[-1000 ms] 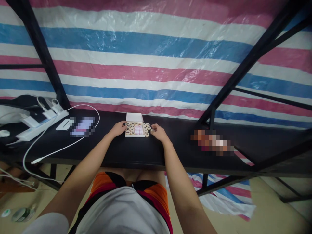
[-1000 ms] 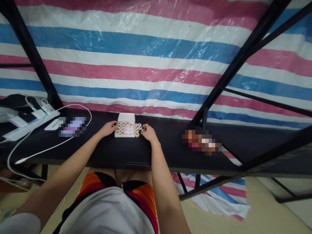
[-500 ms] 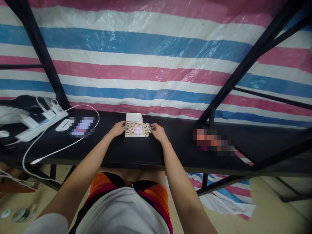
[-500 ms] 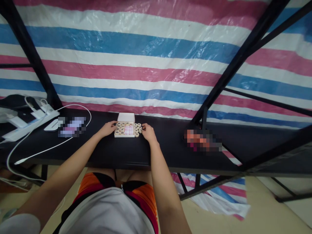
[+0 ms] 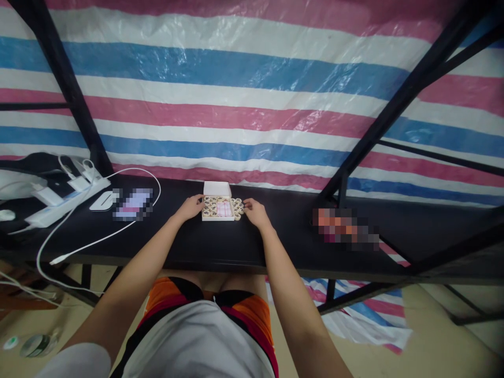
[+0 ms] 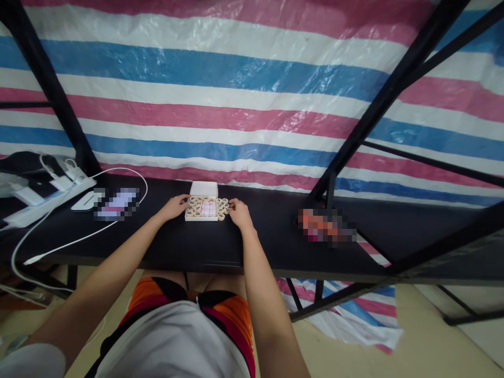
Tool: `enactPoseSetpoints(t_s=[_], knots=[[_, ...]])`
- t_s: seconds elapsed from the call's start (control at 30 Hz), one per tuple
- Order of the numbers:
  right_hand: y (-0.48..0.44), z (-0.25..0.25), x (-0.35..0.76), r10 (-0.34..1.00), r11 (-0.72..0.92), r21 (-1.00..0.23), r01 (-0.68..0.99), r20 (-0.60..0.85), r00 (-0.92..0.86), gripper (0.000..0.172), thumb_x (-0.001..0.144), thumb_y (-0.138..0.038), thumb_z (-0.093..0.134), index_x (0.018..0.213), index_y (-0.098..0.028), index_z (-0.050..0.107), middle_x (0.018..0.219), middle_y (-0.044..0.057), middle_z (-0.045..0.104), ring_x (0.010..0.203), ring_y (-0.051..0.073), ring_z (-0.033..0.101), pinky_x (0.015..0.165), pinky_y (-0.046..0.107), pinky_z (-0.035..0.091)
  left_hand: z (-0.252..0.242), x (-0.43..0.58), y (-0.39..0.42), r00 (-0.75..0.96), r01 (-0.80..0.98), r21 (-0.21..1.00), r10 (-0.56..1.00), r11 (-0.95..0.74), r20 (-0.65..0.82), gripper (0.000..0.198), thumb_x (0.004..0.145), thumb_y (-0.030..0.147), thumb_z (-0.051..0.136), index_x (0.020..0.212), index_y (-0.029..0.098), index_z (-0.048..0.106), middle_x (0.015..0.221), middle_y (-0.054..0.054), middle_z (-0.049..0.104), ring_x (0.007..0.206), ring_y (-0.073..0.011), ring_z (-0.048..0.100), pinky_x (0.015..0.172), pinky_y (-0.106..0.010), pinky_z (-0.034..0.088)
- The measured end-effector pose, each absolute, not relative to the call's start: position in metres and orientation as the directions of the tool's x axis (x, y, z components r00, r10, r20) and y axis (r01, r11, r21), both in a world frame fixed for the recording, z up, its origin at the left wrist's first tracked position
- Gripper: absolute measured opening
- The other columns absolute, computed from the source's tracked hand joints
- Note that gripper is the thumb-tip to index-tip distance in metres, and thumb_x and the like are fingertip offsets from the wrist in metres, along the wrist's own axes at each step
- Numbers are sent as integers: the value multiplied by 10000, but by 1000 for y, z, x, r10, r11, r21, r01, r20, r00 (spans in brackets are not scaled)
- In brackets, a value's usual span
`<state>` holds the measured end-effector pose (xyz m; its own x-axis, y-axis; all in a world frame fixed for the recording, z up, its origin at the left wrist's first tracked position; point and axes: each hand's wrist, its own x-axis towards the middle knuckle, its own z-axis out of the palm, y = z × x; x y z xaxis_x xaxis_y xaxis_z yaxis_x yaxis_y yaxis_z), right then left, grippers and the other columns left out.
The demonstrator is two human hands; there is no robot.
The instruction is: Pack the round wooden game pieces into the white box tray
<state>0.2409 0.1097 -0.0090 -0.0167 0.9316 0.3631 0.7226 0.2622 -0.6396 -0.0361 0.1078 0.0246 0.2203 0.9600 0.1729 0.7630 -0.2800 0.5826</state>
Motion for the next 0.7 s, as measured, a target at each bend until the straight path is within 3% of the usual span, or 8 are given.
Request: enactPoseSetpoints(t_s=[0.13, 0.23, 0.43, 0.7], knots=[[97, 5, 223, 858, 386, -527, 757, 507, -84, 219, 804, -173, 484, 952, -178, 646, 893, 56, 621, 832, 172, 570, 839, 317, 453, 25, -36, 108, 214, 767, 583, 963, -268, 162, 429, 827, 269, 489, 1226, 147, 588, 737, -36, 684, 705, -178, 617, 692, -249, 425], [80, 16, 194, 753, 581, -393, 713, 593, -287, 215, 873, -241, 463, 961, -187, 651, 971, 75, 620, 975, 192, 551, 920, 321, 419, 24, -36, 108, 212, 763, 587, 963, -271, 168, 430, 828, 267, 486, 1225, 138, 586, 717, -33, 677, 673, -170, 609, 673, -245, 425], [61, 17, 157, 557, 798, -117, 590, 517, -650, 285, 909, -401, 484, 1017, -188, 639, 1050, 85, 605, 1046, 215, 524, 967, 355, 386, 24, -36, 108, 219, 748, 595, 956, -294, 197, 420, 819, 239, 470, 1203, 124, 595, 715, -33, 674, 662, -165, 604, 666, -245, 424], [68, 12, 164, 586, 767, -92, 635, 505, -634, 269, 933, -371, 449, 966, -172, 626, 971, 88, 589, 989, 209, 527, 916, 345, 392, 25, -35, 107, 216, 746, 604, 959, -282, 181, 418, 817, 238, 469, 1200, 129, 595, 694, -26, 668, 642, -162, 597, 636, -241, 411]])
